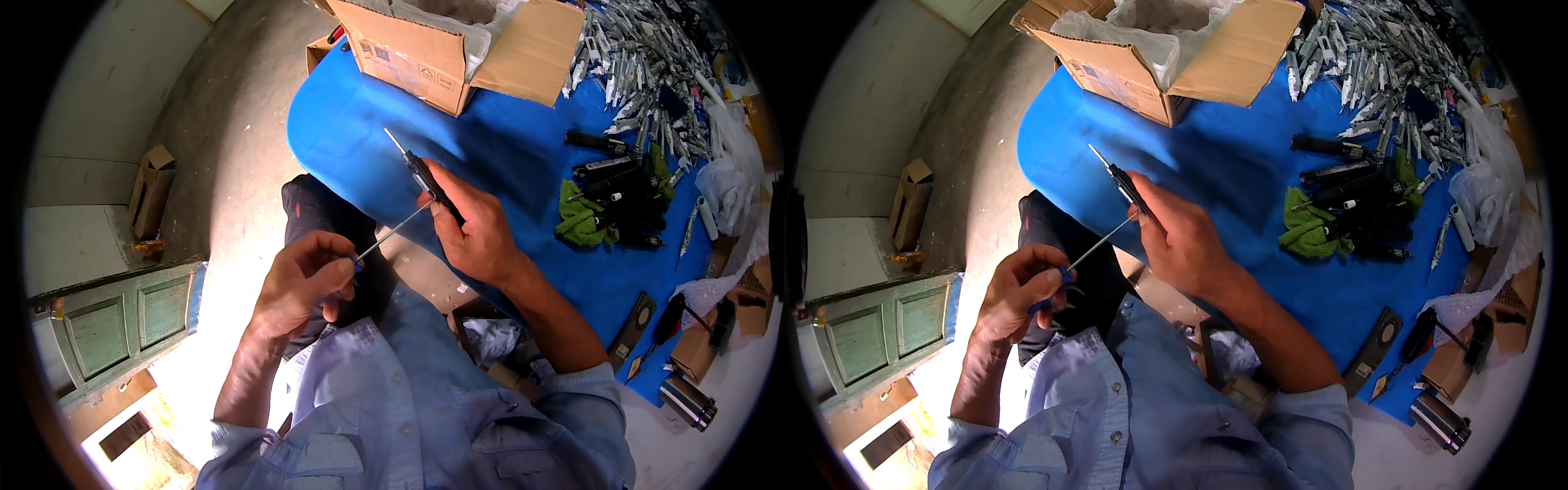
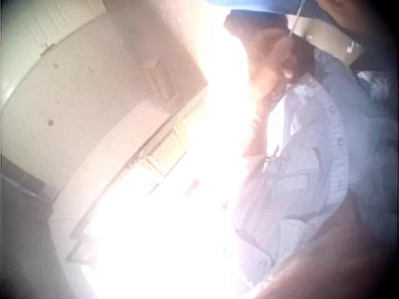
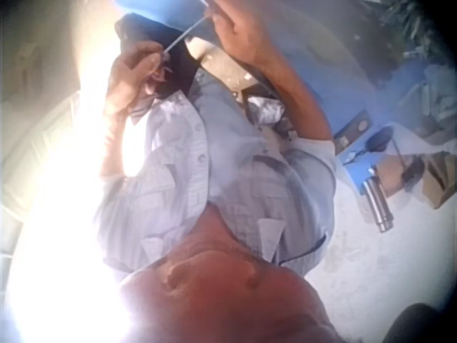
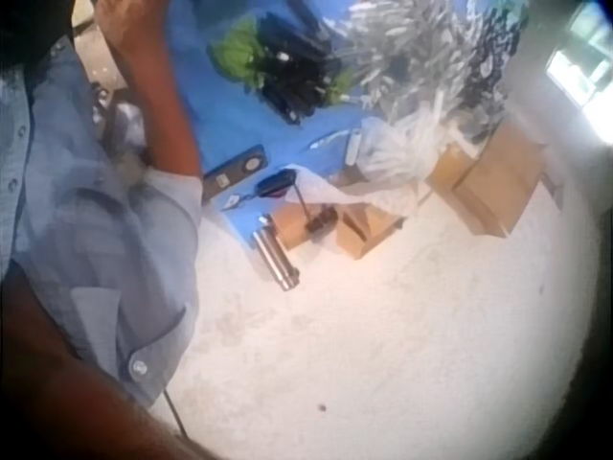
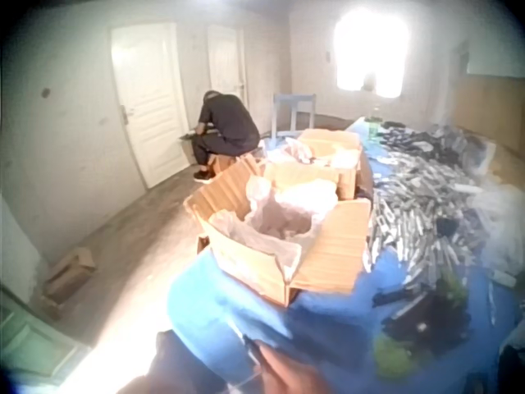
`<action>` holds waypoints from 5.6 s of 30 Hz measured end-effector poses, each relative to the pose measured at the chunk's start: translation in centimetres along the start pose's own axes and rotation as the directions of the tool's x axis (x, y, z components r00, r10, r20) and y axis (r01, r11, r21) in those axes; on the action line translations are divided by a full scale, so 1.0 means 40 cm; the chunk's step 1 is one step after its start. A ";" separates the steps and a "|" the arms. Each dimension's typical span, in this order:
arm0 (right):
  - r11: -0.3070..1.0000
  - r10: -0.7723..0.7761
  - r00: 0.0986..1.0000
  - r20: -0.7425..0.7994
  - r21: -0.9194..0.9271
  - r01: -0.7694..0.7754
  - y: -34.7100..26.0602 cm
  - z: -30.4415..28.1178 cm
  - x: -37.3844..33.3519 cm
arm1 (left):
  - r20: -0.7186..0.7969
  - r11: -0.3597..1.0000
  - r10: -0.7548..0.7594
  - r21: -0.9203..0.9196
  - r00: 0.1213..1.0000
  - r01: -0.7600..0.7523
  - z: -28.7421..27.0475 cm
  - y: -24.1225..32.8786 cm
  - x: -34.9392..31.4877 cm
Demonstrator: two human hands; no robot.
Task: The person uses a screwdriver to tighten a screw on small black tool handles. They repeatedly pick up handles from a pile on a blue table, perform the tightening action, and place the finished items into a cardboard box.
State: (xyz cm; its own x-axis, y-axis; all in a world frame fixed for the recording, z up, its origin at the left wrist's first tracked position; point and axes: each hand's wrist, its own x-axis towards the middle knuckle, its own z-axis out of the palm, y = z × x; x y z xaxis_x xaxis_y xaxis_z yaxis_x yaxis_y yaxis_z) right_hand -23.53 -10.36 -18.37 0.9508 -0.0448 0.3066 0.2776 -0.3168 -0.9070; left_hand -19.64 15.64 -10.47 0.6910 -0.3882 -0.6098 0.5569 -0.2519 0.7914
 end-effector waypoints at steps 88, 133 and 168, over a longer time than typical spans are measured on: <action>1.000 -0.017 0.999 -0.041 0.009 0.017 0.010 0.004 0.000 | -0.091 0.985 0.113 0.141 0.989 -0.100 0.027 0.015 -0.041; 0.998 -0.068 0.992 -0.104 -0.011 0.067 0.022 0.004 -0.004 | -0.122 0.960 0.219 0.205 0.968 -0.191 0.036 -0.006 -0.041; 0.998 -0.008 0.994 -0.106 0.061 0.015 0.001 -0.002 -0.003 | -0.095 0.959 0.223 0.201 0.970 -0.201 0.041 -0.001 -0.056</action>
State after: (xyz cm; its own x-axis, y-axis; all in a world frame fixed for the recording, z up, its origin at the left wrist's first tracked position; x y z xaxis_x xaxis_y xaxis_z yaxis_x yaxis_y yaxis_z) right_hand -23.65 -10.46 -18.40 0.9284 -0.1424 0.3431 0.2996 -0.2594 -0.9181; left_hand -21.97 15.06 -9.09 0.8387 -0.3482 -0.4188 0.3028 -0.3412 0.8899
